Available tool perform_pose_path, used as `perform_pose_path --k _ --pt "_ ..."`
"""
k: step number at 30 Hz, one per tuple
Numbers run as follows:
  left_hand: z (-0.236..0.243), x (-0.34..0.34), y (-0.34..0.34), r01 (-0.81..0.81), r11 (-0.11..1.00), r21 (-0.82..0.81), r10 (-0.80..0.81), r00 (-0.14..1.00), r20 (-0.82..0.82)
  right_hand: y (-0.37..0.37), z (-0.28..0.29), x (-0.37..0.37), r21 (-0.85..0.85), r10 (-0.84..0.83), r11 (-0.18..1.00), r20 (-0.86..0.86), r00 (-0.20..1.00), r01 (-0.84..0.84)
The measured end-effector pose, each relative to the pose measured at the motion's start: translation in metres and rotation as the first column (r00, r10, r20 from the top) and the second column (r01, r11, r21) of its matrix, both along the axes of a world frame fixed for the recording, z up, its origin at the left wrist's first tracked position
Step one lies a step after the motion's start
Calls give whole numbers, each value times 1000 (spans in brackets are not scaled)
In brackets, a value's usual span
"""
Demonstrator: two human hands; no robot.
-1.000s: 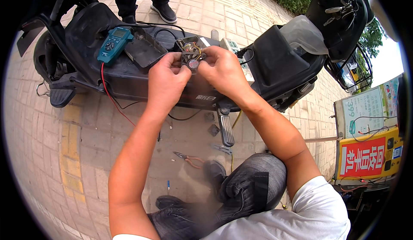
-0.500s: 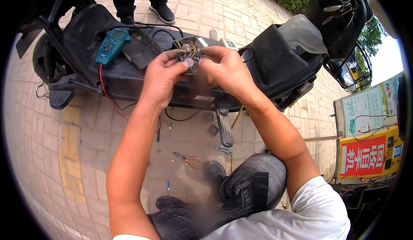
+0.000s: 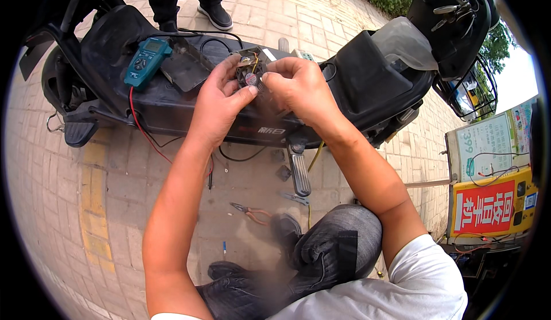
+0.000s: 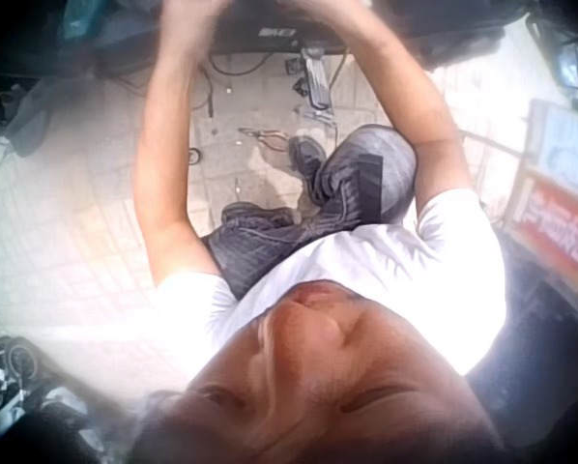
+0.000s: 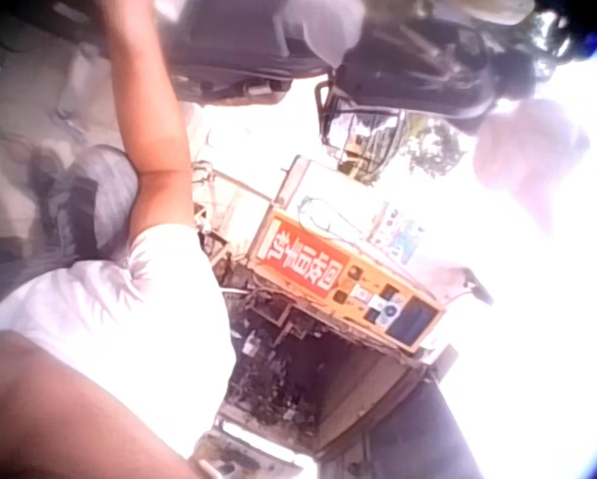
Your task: The person repairs an electric scooter's electrical system by connecting wires to a control box and a power supply. They use pliers to strip wire ends and a multimeter to test connections, working on the scooter's seat and floor area.
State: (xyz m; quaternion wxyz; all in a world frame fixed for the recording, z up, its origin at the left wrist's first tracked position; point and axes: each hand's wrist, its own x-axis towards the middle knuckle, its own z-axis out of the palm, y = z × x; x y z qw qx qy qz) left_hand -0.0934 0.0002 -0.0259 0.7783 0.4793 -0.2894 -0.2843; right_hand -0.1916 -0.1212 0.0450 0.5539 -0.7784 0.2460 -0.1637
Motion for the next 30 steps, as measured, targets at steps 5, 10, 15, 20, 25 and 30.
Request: perform_pose_path --k 5,10,15,20,25,30 --pt "1 -1 3 -73 984 164 -3 906 422 7 14 3 113 53 992 -39 998 -49" --pt "-4 9 2 150 989 -17 -149 957 -248 -1 1 -1 88 81 992 103 991 -90" --pt "-12 18 1 176 968 -181 -227 922 -313 -10 -26 4 -581 439 780 242 865 -233" --pt "-17 20 3 178 975 -134 -212 924 -319 2 -11 1 -611 404 732 29 914 -303" --pt "-10 15 2 164 978 -131 -197 928 -315 4 -19 6 -696 420 698 209 883 -168" --pt "-14 19 5 182 971 -153 -219 934 -282 0 4 -6 -593 332 777 103 938 -210"
